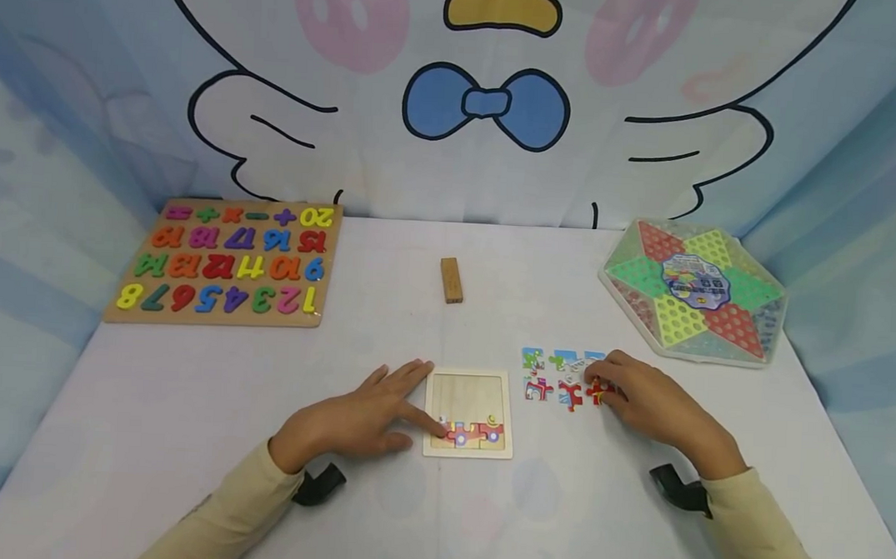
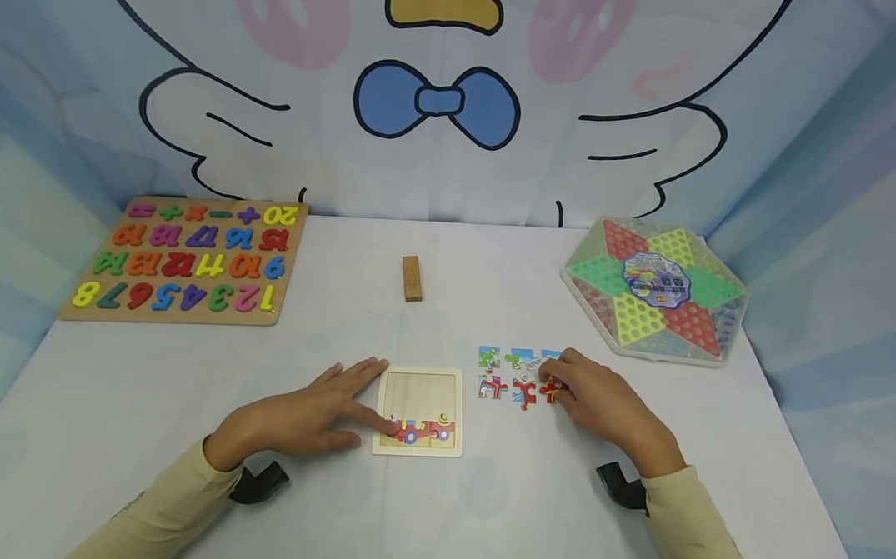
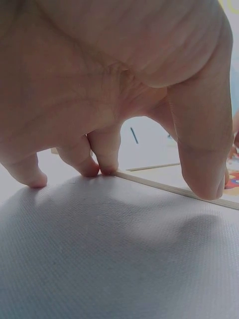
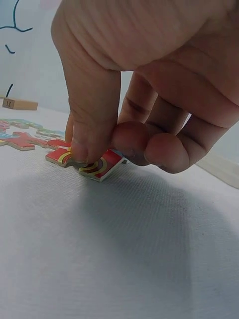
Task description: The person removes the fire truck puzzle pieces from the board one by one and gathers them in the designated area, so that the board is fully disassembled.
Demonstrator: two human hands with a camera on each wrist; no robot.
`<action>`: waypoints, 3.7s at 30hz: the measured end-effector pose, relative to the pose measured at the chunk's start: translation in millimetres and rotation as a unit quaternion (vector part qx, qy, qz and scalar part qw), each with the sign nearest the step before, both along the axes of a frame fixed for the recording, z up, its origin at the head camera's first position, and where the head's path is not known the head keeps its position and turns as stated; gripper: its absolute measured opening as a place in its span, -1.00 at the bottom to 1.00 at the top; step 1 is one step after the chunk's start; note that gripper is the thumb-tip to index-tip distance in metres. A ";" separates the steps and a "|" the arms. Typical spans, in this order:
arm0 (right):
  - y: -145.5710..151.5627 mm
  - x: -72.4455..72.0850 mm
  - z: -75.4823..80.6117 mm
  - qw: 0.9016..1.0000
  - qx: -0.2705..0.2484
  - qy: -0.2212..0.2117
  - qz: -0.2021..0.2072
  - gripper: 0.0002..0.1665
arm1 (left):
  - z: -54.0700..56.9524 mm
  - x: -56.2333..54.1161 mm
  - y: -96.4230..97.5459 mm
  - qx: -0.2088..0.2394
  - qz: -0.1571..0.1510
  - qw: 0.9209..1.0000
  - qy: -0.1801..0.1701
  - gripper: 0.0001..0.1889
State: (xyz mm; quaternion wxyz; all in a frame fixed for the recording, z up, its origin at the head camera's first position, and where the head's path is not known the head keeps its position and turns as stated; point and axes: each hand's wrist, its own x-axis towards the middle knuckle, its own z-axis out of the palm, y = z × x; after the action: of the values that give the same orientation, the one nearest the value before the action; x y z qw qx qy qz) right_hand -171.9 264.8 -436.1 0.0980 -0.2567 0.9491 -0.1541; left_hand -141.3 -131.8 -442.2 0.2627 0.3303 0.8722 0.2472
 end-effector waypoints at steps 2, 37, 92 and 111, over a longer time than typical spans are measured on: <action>-0.7 0.7 0.0 1.000 0.004 0.001 -0.001 -0.70 | -0.1 0.1 -0.1 0.001 0.000 1.000 0.001 -0.61; -28.8 23.5 45.9 0.973 -0.094 0.209 -0.025 -0.42 | 2.2 -4.2 -0.6 -0.006 -0.005 1.000 0.002 -0.60; -173.4 39.7 -14.7 0.991 -0.061 -0.016 0.117 -0.65 | -4.4 -15.2 -17.5 0.042 -0.043 0.997 -0.051 -0.70; -172.4 38.1 -16.4 0.984 -0.110 -0.005 0.140 -0.71 | -3.7 -14.9 -17.7 0.047 -0.038 0.997 -0.047 -0.67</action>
State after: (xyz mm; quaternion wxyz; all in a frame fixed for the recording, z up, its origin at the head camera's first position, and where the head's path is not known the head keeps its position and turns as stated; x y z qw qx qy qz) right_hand -133.8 92.4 -452.5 0.0942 -0.3957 0.8806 -0.2433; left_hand -156.2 -149.5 -445.9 0.2966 0.3636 0.8332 0.2926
